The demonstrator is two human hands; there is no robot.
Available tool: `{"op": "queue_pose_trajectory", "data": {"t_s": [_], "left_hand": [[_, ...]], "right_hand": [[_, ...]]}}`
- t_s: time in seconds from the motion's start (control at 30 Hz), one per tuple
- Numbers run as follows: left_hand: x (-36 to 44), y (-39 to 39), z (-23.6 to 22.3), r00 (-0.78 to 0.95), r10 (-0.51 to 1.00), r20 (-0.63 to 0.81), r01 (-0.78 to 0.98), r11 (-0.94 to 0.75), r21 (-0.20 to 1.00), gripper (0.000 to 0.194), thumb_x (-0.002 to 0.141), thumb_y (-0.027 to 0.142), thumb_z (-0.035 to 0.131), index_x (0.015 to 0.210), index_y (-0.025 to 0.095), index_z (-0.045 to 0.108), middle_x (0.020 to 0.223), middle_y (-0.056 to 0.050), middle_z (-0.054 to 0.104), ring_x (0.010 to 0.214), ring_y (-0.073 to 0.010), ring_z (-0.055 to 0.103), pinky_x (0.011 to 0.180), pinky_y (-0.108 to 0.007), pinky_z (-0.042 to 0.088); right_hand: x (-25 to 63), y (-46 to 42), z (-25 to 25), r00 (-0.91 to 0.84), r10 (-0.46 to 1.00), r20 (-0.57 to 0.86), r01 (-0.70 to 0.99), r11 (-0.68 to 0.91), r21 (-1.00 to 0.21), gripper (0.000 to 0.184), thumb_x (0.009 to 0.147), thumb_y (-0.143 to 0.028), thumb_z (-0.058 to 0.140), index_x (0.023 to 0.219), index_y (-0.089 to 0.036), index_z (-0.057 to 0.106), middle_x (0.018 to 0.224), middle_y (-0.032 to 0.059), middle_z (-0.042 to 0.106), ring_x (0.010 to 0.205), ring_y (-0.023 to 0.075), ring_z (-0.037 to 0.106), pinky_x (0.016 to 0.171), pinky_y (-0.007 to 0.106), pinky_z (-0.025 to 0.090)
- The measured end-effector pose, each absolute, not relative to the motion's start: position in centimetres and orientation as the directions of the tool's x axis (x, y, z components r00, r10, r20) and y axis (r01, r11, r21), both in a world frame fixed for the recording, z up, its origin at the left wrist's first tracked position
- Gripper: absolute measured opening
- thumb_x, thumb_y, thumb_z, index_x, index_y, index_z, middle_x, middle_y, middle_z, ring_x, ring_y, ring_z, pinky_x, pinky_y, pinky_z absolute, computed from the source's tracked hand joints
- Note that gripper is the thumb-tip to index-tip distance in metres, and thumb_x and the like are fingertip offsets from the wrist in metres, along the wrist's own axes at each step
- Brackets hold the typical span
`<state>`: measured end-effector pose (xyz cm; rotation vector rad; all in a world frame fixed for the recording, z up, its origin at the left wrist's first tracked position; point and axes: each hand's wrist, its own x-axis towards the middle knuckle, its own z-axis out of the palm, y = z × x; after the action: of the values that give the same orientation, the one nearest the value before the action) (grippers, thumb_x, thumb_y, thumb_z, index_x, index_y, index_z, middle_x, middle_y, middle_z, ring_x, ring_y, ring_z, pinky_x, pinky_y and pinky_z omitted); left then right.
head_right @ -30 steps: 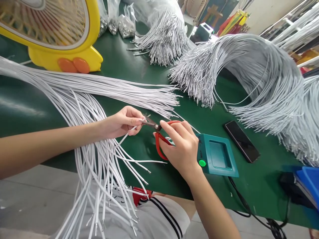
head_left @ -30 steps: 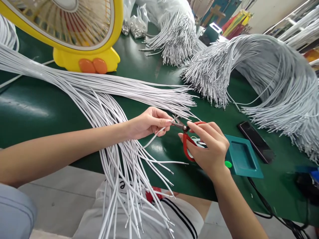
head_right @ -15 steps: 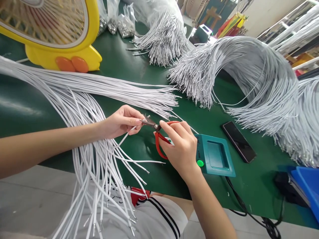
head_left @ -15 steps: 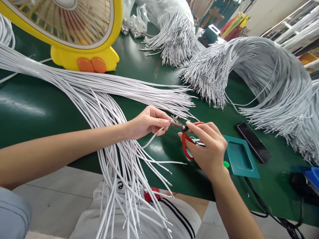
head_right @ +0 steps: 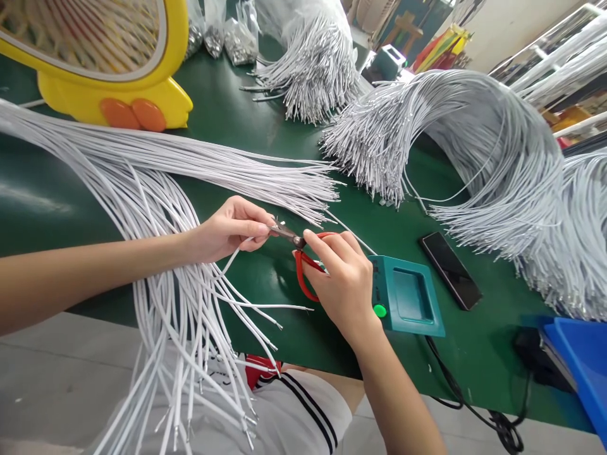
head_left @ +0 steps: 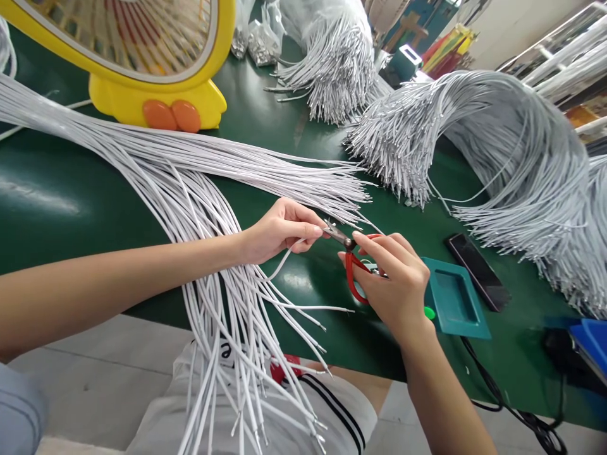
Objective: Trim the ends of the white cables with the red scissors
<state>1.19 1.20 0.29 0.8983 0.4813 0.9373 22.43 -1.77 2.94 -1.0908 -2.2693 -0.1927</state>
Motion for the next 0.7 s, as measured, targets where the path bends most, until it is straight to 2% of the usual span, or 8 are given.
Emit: {"op": "queue_pose_trajectory", "data": {"t_s": [0.33, 0.57, 0.7], "left_hand": [[1.33, 1.15, 0.69, 0.478, 0.878, -0.001, -0.465, 0.254, 0.848, 0.010, 0.067, 0.016, 0.070, 0.068, 0.006, 0.070, 0.049, 0.000, 0.050, 0.042, -0.0041, 0.038, 0.042, -0.019, 0.024], [1.28, 1.22, 0.45, 0.478, 0.878, 0.033, -0.458, 0.217, 0.862, 0.012, 0.070, 0.017, 0.069, 0.071, 0.006, 0.070, 0.052, 0.001, 0.050, 0.044, -0.0036, 0.037, 0.042, -0.019, 0.024], [1.31, 1.19, 0.40, 0.479, 0.877, 0.028, -0.442, 0.214, 0.871, 0.014, 0.071, 0.019, 0.070, 0.074, 0.006, 0.071, 0.052, 0.001, 0.051, 0.044, -0.0038, 0.038, 0.043, -0.019, 0.026]], "right_hand": [[22.46, -1.97, 3.32, -0.500, 0.680, 0.537, 0.765, 0.637, -0.095, 0.025, 0.074, -0.016, 0.070, 0.098, -0.018, 0.067, 0.073, 0.0034, 0.066, 0.062, 0.0139, 0.052, 0.054, 0.026, 0.042], [22.48, -2.15, 3.52, -0.530, 0.662, 0.530, 0.774, 0.633, -0.017, 0.024, 0.072, -0.018, 0.072, 0.095, -0.015, 0.067, 0.071, 0.0031, 0.068, 0.063, 0.0134, 0.052, 0.056, 0.025, 0.043], [22.48, -2.20, 3.43, -0.562, 0.623, 0.544, 0.775, 0.626, 0.083, 0.024, 0.071, -0.015, 0.073, 0.094, -0.015, 0.066, 0.066, 0.0014, 0.067, 0.058, 0.0129, 0.051, 0.053, 0.025, 0.041]]}}
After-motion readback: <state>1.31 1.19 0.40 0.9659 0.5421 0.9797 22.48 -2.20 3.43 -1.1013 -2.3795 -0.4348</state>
